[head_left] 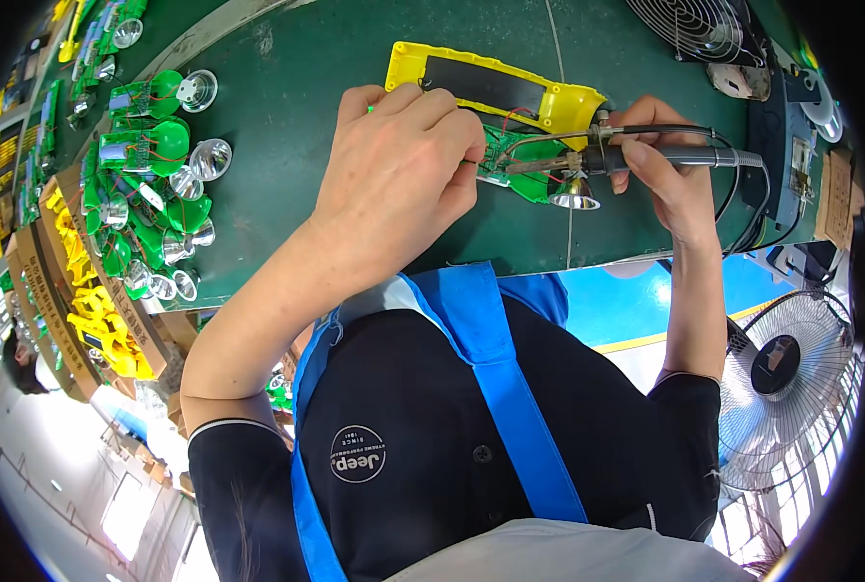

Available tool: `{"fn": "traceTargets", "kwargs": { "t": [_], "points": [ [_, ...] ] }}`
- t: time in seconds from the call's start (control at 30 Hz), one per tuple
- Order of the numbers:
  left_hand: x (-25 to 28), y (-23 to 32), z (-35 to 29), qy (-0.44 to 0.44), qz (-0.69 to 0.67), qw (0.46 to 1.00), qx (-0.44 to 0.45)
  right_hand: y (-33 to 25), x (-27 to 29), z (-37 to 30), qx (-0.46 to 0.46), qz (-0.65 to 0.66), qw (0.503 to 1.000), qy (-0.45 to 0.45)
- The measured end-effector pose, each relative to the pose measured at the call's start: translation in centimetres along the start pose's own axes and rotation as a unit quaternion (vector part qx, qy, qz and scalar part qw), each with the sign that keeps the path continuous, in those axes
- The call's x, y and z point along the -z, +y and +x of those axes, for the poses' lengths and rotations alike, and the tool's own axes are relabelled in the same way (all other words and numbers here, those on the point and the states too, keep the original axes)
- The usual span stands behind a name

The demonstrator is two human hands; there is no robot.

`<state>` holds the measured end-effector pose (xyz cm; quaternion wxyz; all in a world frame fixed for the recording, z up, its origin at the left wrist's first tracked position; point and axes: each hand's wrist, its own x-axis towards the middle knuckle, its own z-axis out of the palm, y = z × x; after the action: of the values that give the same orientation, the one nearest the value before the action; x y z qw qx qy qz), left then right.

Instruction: Soldering wires and components onto a circuit board for solar lamp assembly.

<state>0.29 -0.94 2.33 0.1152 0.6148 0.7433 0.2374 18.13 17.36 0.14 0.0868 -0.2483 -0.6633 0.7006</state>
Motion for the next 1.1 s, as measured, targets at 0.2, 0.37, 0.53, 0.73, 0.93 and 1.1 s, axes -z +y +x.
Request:
{"fn": "traceTargets", "kwargs": {
  "t": [0.2, 0.37, 0.53, 0.73, 0.93, 1.1],
  "points": [
    [-0.2, -0.2, -0.1, 0.014, -0.001, 1.000, -0.004, -0.1, 0.0, -0.1, -0.009, -0.006, 1.000, 0.007],
    [-0.4, -0.2, -0.1, 0.025, 0.010, 1.000, -0.010, 0.5, 0.1, -0.2, 0.018, -0.016, 1.000, 0.012],
    [-0.5, -0.1, -0.3, 0.030, 0.011, 0.999, -0.011, 1.1, 0.5, -0.8, 0.051, 0.035, 0.998, 0.025],
    [-0.6, 0.3, -0.9, 0.026, 0.020, 0.999, -0.003, 1.6, 0.9, -2.0, 0.049, 0.040, 0.997, 0.048],
    [-0.6, -0.6, -0.6, 0.017, 0.028, 0.999, -0.039, 1.8, 1.2, -3.1, 0.119, 0.070, 0.986, 0.093],
    [2.6, -2.1, 4.6, 0.126, 0.090, 0.983, -0.101, 1.8, 2.1, -3.5, 0.173, 0.135, 0.970, 0.102]
  ]
}}
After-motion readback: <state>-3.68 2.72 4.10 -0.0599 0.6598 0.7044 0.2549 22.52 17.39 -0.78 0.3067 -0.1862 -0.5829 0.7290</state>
